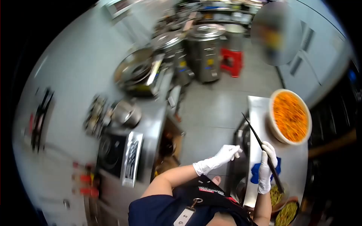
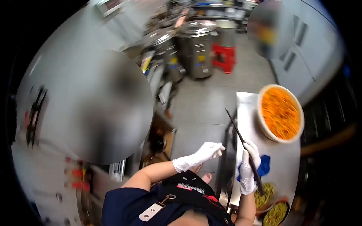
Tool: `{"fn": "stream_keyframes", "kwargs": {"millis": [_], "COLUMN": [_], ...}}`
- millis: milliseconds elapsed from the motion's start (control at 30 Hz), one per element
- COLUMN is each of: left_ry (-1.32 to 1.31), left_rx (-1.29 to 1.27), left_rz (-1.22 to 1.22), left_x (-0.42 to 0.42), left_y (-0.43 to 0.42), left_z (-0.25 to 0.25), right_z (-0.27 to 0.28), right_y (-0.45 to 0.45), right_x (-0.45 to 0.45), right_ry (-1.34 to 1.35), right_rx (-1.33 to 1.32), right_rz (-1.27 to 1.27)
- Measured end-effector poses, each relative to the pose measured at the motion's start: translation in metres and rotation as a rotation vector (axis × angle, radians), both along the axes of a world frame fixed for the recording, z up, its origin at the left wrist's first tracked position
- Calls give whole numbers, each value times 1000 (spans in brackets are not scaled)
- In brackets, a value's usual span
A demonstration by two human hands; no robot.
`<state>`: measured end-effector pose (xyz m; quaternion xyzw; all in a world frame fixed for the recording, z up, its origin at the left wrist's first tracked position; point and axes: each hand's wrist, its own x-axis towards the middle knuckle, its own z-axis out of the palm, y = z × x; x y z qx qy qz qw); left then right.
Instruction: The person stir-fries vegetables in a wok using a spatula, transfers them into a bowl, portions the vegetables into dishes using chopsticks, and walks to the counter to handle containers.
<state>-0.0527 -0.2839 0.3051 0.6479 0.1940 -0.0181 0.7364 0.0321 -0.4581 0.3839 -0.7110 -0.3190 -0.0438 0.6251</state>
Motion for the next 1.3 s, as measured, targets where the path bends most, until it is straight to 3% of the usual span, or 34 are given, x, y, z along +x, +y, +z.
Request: {"fn": "stream_keyframes", "kwargs": {"millis": [100, 167, 200, 300, 433, 467, 500, 567, 600, 700, 767, 833, 933, 1100, 1167, 1300], "left_ry": [5, -65, -237, -290, -95, 84, 307, 722, 881, 1118, 1034, 1041, 1061, 964, 917, 1106], "left_rx": [-387, -477, -594, -504, 448, 1034, 589, 956, 1356, 1664, 1703, 1898, 1859, 1608, 1707, 1637], "left_rz": [319, 470, 503, 821, 873, 664, 892, 883, 770, 514, 385, 279, 283, 363, 401, 436], "left_x": [-59, -97, -121, -188, -311, -342, -371, -423, -452, -486, -491, -484, -469, -459, -462, -455], "left_y": [59, 108, 129, 182, 239, 257, 274, 303, 318, 328, 326, 325, 332, 337, 337, 339], "left_z": [59, 38, 32, 37, 99, 120, 128, 119, 92, 37, 7, -14, -29, -33, -44, -50], "right_z": [-10, -6, 0, -1, -10, -5, -8, -38, -54, -82, -73, -82, -75, -83, -75, -31], "right_y": [92, 152, 180, 257, 322, 328, 337, 351, 361, 390, 403, 417, 431, 463, 480, 530], "right_x": [-28, -59, -79, -137, -213, -226, -235, -244, -242, -222, -196, -172, -140, -86, -61, 17], "right_ry": [-315, -495, -626, -762, -827, -801, -847, -863, -963, -965, -907, -943, -946, -936, -905, -887], "right_rx": [-191, -154, -113, -96, 58, 40, 58, -134, -151, -399, -404, -626, -862, -988, -1015, -896], "right_rz": [347, 664, 758, 1008, 1243, 1318, 1324, 1380, 1362, 1350, 1261, 1183, 1123, 1087, 1091, 993]}}
